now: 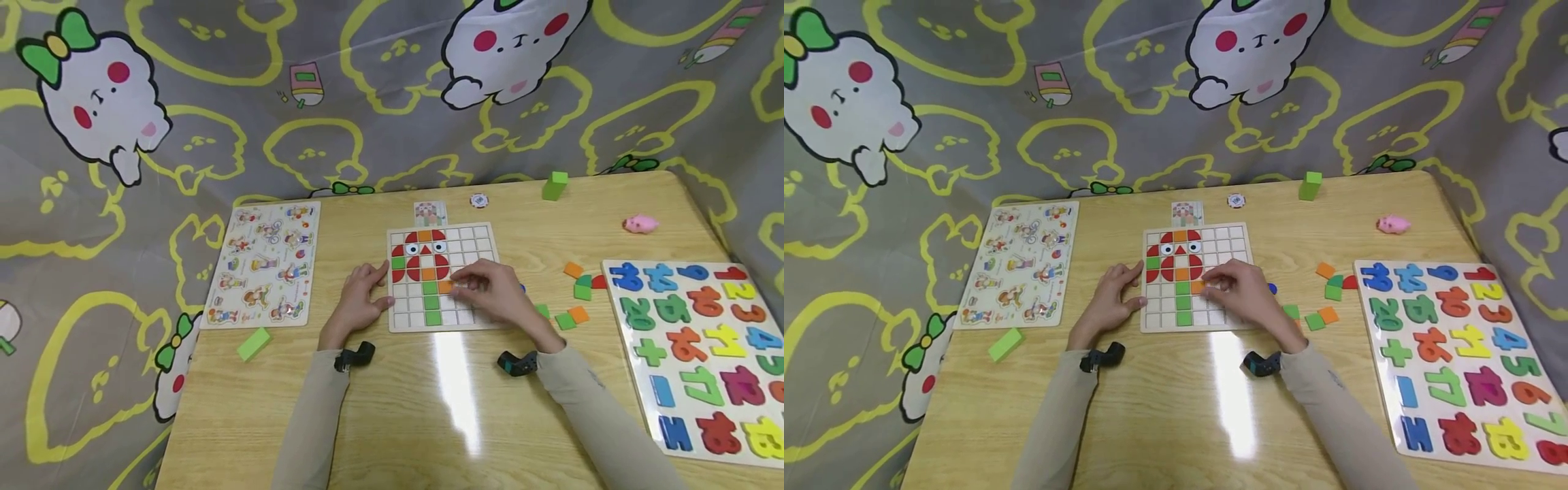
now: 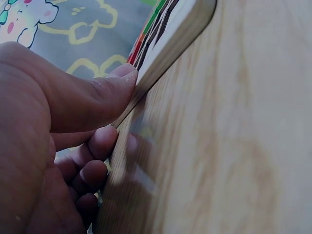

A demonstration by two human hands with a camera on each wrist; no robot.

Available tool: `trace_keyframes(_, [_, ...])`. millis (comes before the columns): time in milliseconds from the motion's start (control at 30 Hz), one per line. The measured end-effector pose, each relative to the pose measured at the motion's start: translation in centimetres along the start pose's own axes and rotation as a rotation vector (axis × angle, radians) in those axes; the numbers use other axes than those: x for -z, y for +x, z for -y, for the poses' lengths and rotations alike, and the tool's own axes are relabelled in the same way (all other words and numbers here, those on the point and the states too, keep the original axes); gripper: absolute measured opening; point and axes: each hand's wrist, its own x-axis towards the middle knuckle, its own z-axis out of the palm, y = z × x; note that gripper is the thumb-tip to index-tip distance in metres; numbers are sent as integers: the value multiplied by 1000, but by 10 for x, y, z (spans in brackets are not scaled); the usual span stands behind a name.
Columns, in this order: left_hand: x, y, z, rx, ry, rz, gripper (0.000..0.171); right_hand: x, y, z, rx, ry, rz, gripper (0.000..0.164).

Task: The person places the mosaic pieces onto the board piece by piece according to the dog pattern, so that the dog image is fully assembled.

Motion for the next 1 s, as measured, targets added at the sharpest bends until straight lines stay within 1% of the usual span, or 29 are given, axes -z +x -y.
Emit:
trace_keyframes(33, [-1, 0, 0, 2, 1, 3, 75, 9, -3, -2, -15, 4, -10, 24])
trace_keyframes(100, [-1, 0, 1, 3, 4, 5, 74, 29, -7, -10, -47, -20, -69, 24])
trace_keyframes(167, [-1, -1, 2, 10, 7, 3, 74, 51, -12, -19, -99, -79, -127, 26])
trace_keyframes(267, [0, -3, 2, 35, -1, 0, 75, 83, -20, -30, -177, -176, -175, 31])
trace_keyframes(333, [1, -4, 3, 48, -6, 0, 75, 101, -26, -37, -235, -242, -167, 35])
trace_keyframes(433, [1, -4, 3, 53, -19, -3, 75, 119, -33, -47, -322, -311, -138, 41])
trace_keyframes(567, [0, -4, 4, 50, -22, -7, 75, 129, -39, -60, -419, -368, -91, 48])
trace_keyframes(633, [-1, -4, 3, 48, -15, -9, 75, 130, -41, -65, -447, -376, -70, 49])
trace_keyframes(700, [-2, -3, 3, 41, -16, -8, 75, 128, -43, -69, -461, -381, -55, 47])
trace_keyframes(800, [-3, -3, 1, 24, -18, -5, 75, 125, -46, -73, -456, -383, -67, 37])
trace_keyframes(867, [-3, -2, 0, 17, -24, -4, 74, 122, -47, -75, -439, -380, -90, 31])
trace_keyframes(1000, [-3, -2, -1, 11, -20, -10, 75, 119, -48, -75, -393, -353, -127, 25])
